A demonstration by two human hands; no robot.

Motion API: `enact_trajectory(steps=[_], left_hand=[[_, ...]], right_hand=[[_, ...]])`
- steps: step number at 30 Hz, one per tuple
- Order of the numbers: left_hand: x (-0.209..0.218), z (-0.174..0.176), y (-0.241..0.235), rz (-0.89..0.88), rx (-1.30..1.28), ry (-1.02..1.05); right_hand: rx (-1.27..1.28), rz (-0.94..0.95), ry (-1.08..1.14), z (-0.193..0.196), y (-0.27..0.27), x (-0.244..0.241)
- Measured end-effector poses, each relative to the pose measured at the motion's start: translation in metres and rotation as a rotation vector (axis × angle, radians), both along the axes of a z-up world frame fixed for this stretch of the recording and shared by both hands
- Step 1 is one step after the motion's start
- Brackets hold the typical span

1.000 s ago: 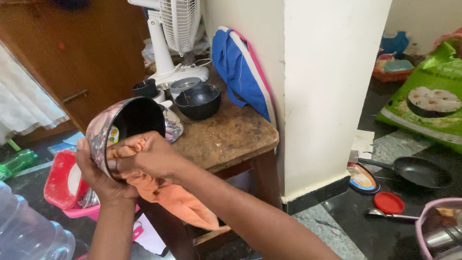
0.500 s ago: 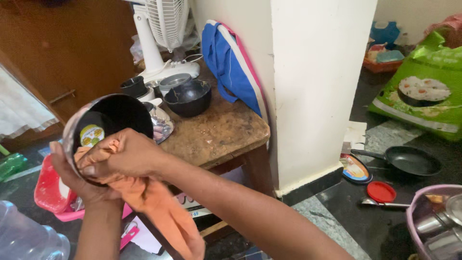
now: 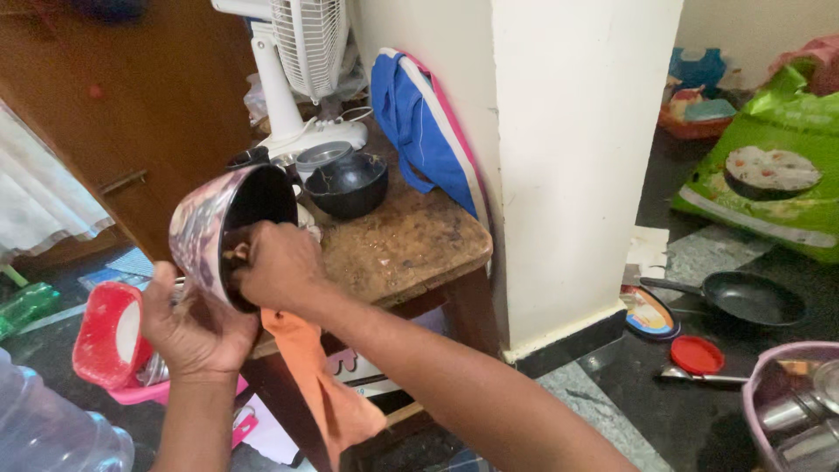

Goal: The person wipes the inside and outside of a black bowl with a floral pattern using an orange cloth. They rotate the bowl to clean all sides and then place it on a wooden table. The person then picks up a second black bowl and wipes it with the same cloth.

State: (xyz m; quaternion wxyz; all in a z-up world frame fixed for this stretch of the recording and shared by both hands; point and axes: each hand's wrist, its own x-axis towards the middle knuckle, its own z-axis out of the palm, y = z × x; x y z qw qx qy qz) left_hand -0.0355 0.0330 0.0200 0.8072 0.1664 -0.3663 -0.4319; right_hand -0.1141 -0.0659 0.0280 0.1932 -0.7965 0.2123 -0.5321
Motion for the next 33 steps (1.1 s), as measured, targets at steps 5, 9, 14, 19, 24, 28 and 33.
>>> enact_trajectory(steps=[5, 9, 14, 19, 24, 28, 33], left_hand=[[0.011, -0.011, -0.014, 0.133, -0.066, -0.102], [0.009, -0.021, -0.005, 0.140, -0.029, -0.122], [0.016, -0.008, -0.009, 0.166, -0.205, 0.025], [0.017, -0.016, -0.013, 0.057, -0.165, 0.064], [0.033, -0.022, -0.018, 0.197, -0.216, 0.029], [0.027, -0.017, -0.012, 0.122, -0.138, 0.068], [0.012, -0.008, -0.020, 0.071, -0.093, 0.065]], right_hand=[[0.699, 0.895, -0.414, -0.011, -0.016, 0.030], [0.839, 0.996, -0.535, -0.013, 0.007, 0.033], [-0.044, 0.061, 0.093, 0.011, 0.030, 0.004], [-0.808, -0.258, 0.011, 0.027, 0.017, -0.018], [0.190, 0.219, 0.130, 0.011, 0.040, 0.001], [0.205, 0.473, 0.080, 0.000, 0.021, 0.005], [-0.869, -0.258, -0.016, 0.014, -0.005, -0.028]])
